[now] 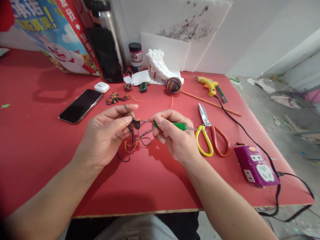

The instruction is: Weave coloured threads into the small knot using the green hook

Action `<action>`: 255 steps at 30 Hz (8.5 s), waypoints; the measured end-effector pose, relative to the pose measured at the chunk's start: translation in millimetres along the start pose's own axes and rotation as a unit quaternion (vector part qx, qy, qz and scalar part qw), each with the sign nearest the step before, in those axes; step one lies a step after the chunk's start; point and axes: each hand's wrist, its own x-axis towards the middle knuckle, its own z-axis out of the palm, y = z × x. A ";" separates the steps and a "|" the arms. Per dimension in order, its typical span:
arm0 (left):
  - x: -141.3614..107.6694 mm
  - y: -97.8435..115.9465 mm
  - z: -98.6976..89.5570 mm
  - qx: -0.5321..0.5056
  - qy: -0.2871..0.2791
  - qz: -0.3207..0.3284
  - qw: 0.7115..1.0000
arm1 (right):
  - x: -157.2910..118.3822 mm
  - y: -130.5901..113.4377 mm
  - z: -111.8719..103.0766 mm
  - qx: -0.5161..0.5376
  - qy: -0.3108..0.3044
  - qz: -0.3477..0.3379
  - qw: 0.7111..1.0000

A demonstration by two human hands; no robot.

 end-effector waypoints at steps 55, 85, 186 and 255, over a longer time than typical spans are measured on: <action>-3.5 -5.9 5.1 -0.017 0.008 -0.031 0.999 | 0.6 16.0 4.3 0.067 -0.012 0.021 0.997; -4.6 -8.0 7.8 -0.007 0.002 -0.025 1.000 | -4.8 19.5 6.2 -0.001 0.005 -0.025 1.000; -5.8 -8.7 7.4 0.004 -0.019 -0.002 1.000 | -22.0 32.3 2.6 -0.354 0.009 -0.334 0.874; -10.2 11.3 -3.2 0.158 -0.231 0.007 0.960 | 5.9 -9.8 -15.1 -0.041 -0.071 0.018 0.996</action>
